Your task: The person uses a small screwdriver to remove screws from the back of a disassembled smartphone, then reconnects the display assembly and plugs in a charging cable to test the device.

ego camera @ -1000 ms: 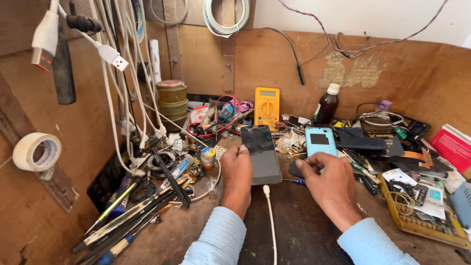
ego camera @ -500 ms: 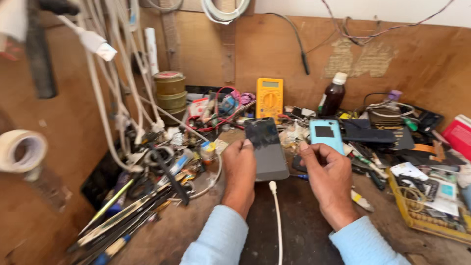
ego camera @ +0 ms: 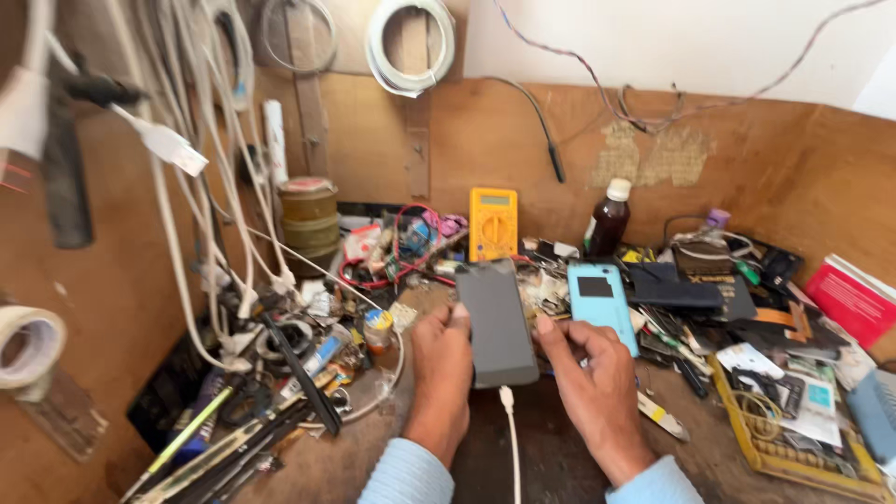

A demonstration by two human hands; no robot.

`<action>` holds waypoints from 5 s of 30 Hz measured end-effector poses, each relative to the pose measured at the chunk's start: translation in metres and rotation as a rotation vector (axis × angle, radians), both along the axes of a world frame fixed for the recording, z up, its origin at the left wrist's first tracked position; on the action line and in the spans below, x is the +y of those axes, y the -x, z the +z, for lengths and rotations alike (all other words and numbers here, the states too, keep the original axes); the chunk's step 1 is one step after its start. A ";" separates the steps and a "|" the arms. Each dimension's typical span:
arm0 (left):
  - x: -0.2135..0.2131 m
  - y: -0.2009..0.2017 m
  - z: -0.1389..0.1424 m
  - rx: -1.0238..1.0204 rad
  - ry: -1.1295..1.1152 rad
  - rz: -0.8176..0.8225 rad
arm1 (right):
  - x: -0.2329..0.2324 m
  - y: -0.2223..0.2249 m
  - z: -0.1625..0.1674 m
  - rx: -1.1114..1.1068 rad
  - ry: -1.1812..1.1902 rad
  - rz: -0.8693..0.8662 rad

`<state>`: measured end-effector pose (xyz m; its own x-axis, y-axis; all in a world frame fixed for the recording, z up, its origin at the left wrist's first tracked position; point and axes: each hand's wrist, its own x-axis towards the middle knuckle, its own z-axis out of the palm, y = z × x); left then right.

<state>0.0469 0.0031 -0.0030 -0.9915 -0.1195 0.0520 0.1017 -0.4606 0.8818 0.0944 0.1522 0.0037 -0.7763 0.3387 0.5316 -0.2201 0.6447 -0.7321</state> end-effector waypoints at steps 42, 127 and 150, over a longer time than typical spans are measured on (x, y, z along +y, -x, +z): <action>-0.008 -0.006 -0.022 0.148 -0.072 -0.193 | 0.012 0.001 -0.017 0.004 -0.026 0.161; -0.010 -0.009 -0.012 0.002 -0.009 -0.125 | 0.010 0.013 -0.024 -0.059 -0.089 0.053; -0.006 0.018 -0.041 -0.023 -0.020 -0.090 | 0.015 0.024 -0.036 -0.039 -0.053 0.107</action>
<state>0.0287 -0.0034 -0.0435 -0.9992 -0.0303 0.0271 0.0384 -0.4842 0.8741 0.0705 0.1672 -0.0325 -0.8271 0.2255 0.5149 -0.2612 0.6569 -0.7073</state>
